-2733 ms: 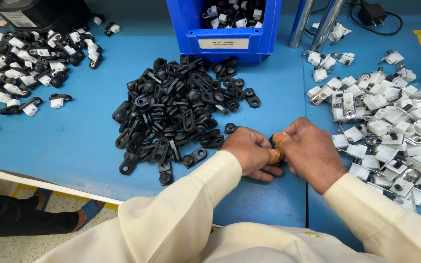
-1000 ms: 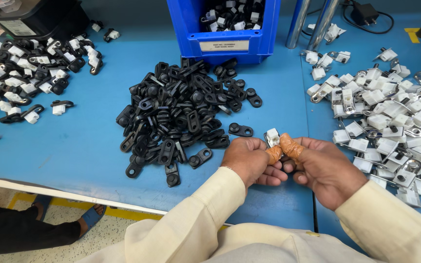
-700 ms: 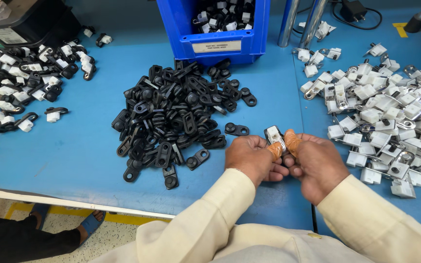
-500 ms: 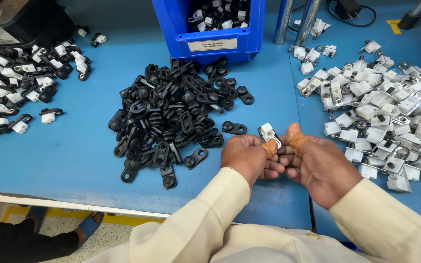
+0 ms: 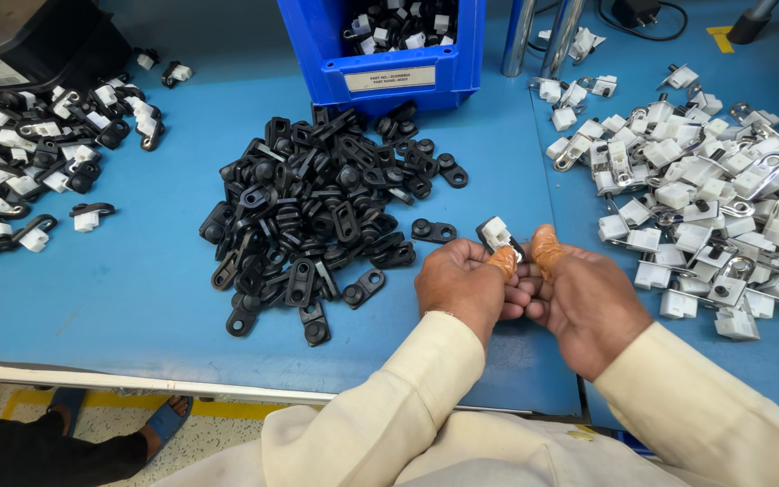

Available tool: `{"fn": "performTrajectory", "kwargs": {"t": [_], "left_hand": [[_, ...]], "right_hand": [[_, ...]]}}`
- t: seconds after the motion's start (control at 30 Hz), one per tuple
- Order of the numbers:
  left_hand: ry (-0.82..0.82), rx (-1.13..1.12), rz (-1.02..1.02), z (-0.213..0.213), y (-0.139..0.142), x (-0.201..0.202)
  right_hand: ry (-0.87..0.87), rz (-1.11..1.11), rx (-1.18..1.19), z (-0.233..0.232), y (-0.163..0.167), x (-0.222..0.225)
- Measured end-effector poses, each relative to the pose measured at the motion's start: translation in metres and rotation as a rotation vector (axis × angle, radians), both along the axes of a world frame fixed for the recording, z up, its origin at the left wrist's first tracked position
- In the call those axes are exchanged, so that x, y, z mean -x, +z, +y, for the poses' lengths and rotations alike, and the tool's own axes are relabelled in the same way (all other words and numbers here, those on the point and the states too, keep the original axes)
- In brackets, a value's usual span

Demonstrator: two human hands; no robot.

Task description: The person picks black plastic bracket parts from a pile on the workbench, fits a white plastic component into each bracket by hand, and places the assembled parts into a blue bin. They repeat this assembly cycle continuously, occasionally reaching into a plastic bag of parts.

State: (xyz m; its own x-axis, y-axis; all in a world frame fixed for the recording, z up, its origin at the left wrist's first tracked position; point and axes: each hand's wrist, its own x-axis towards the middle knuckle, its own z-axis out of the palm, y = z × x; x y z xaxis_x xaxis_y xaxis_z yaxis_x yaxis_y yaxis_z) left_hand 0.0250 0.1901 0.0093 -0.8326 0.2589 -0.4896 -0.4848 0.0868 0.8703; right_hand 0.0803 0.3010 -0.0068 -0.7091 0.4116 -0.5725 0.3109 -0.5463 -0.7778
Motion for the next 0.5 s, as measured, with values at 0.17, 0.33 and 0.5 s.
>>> {"fn": "performTrajectory", "kwargs": {"t": [0.17, 0.33, 0.5], "left_hand": [[0.012, -0.068, -0.041, 0.0, -0.005, -0.002], [0.082, -0.09, -0.028, 0.008, -0.008, -0.003], [0.061, -0.126, -0.139, 0.004, -0.008, -0.002]], "right_hand": [[0.009, 0.019, -0.081, 0.002, -0.005, -0.002], [-0.126, 0.025, -0.12, -0.002, -0.01, 0.004], [0.025, 0.031, -0.093, 0.01, -0.009, -0.006]]}}
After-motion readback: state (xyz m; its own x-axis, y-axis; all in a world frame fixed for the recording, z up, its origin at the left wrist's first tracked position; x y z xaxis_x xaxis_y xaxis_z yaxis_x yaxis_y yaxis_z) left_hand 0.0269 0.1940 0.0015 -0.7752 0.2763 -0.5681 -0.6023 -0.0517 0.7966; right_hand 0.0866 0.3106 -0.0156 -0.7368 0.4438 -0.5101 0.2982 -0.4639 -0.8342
